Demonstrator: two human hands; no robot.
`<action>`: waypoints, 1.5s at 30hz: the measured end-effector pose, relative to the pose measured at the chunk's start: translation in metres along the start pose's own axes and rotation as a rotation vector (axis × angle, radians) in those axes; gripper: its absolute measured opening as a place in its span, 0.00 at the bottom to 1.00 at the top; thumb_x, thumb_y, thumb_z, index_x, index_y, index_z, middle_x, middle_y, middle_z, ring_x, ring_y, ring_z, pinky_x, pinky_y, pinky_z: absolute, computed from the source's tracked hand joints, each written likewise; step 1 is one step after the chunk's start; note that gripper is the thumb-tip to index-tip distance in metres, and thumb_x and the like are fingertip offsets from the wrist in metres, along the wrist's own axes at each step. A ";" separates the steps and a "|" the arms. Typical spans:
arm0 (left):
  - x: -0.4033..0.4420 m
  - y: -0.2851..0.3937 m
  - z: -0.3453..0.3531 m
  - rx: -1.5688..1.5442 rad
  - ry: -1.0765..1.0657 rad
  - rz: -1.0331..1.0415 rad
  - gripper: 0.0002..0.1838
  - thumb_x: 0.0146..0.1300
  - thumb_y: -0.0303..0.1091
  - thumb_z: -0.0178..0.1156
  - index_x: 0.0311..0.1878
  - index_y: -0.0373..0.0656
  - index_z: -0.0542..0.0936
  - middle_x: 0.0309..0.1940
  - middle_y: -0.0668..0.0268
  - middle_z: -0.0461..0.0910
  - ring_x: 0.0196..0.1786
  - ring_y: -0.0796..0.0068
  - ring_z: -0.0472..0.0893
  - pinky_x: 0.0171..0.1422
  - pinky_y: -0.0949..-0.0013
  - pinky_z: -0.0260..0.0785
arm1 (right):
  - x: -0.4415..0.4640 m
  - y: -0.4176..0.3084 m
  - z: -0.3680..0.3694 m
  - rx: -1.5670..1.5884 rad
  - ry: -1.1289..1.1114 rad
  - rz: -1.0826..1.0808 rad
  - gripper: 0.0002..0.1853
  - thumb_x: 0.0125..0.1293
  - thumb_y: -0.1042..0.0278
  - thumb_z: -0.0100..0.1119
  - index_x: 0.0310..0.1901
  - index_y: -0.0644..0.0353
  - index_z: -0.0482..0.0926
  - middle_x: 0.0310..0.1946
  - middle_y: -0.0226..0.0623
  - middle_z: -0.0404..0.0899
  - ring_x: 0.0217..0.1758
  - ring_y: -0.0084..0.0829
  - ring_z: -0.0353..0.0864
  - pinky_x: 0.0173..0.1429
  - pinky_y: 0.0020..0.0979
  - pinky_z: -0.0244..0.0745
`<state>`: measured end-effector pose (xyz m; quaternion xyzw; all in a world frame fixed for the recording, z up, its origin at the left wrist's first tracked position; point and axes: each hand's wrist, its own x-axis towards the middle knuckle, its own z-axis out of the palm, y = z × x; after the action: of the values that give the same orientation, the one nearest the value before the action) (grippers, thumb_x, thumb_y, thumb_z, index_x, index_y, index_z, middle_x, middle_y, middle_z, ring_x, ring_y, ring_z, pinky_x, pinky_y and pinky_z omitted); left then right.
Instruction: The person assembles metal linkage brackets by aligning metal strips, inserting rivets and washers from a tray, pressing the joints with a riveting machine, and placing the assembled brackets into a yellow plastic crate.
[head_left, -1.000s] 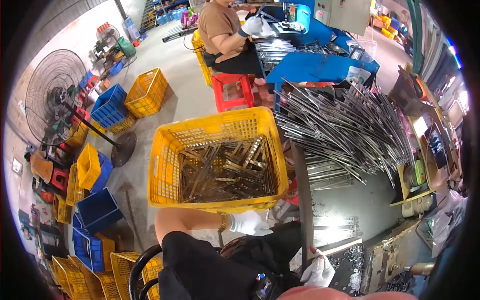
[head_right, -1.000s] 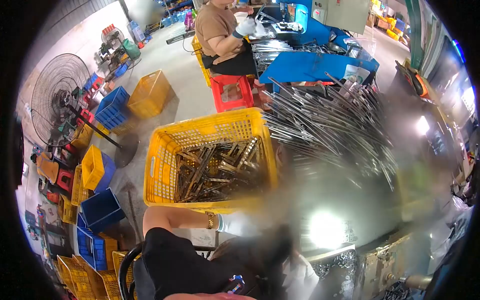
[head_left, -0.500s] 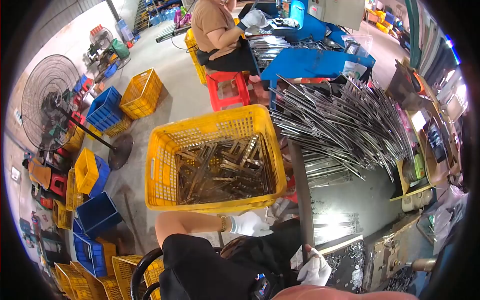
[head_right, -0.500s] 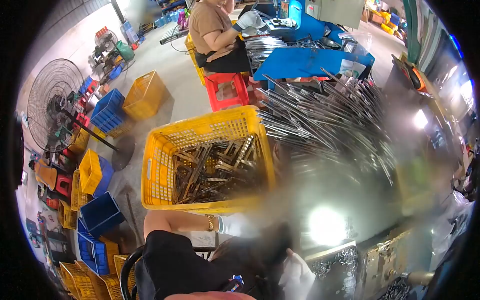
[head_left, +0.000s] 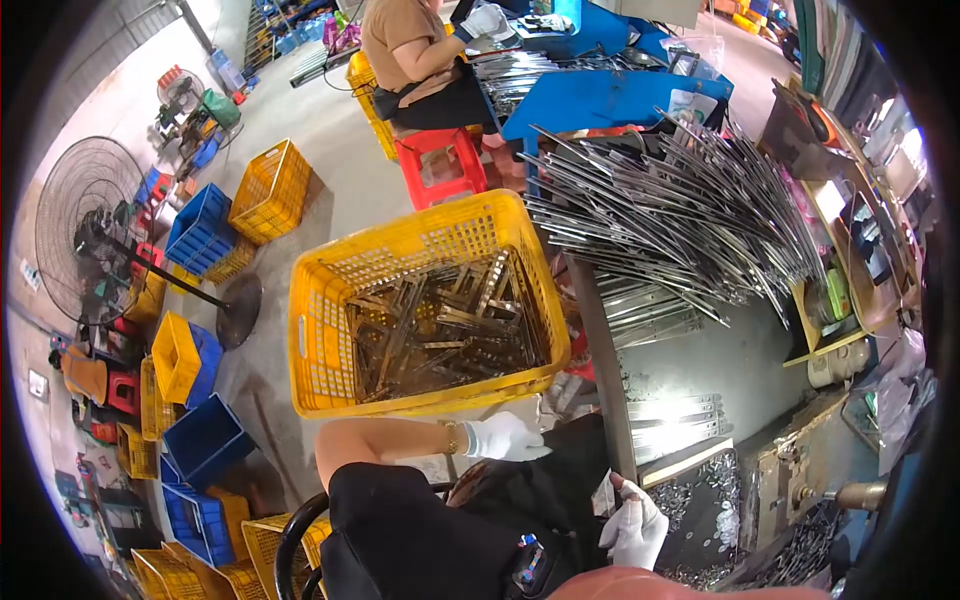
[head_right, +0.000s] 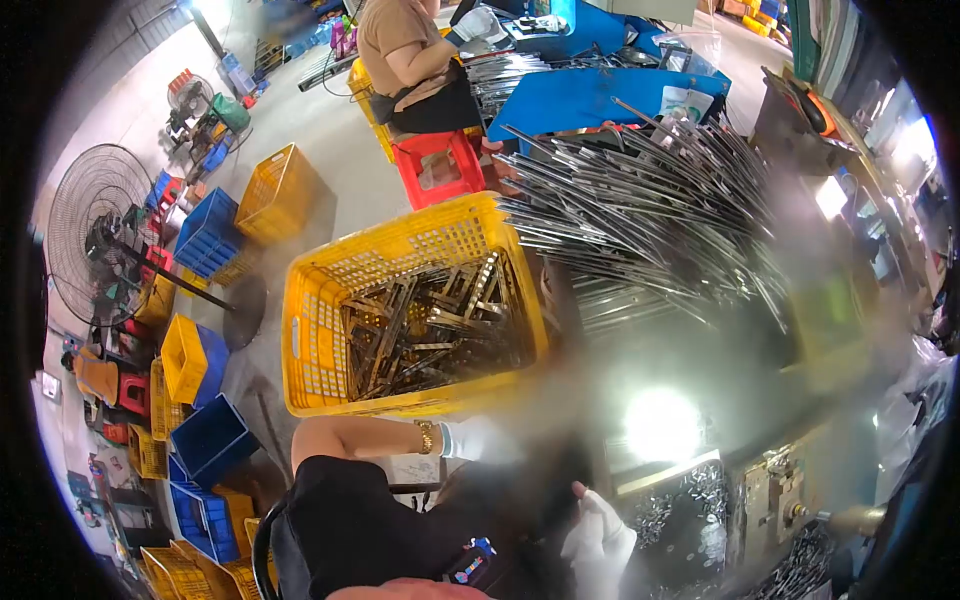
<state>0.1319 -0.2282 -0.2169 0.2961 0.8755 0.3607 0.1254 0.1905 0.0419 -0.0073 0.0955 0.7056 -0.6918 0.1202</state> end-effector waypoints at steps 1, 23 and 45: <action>0.004 0.016 -0.017 0.033 -0.038 -0.024 0.23 0.71 0.53 0.56 0.28 0.45 0.81 0.24 0.56 0.81 0.30 0.49 0.82 0.37 0.52 0.75 | -0.001 -0.006 0.000 -0.003 -0.016 0.027 0.25 0.80 0.55 0.50 0.57 0.75 0.80 0.10 0.25 0.73 0.14 0.13 0.67 0.27 0.17 0.63; 0.027 0.055 -0.041 0.216 -0.136 0.181 0.22 0.73 0.53 0.54 0.29 0.49 0.82 0.17 0.59 0.78 0.20 0.54 0.80 0.28 0.52 0.73 | -0.025 -0.023 -0.006 -0.165 -0.064 0.051 0.19 0.80 0.64 0.52 0.55 0.74 0.82 0.13 0.26 0.75 0.20 0.12 0.71 0.49 0.22 0.76; 0.065 0.122 -0.060 0.061 -0.145 0.553 0.09 0.67 0.45 0.63 0.37 0.53 0.83 0.15 0.69 0.78 0.17 0.67 0.79 0.23 0.63 0.67 | -0.049 -0.018 -0.034 -0.095 0.015 -0.015 0.19 0.80 0.62 0.51 0.57 0.69 0.82 0.13 0.24 0.73 0.17 0.13 0.69 0.27 0.21 0.67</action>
<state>0.1066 -0.1529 -0.0885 0.5523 0.7606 0.3327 0.0759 0.2306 0.0773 0.0250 0.0898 0.7393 -0.6575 0.1141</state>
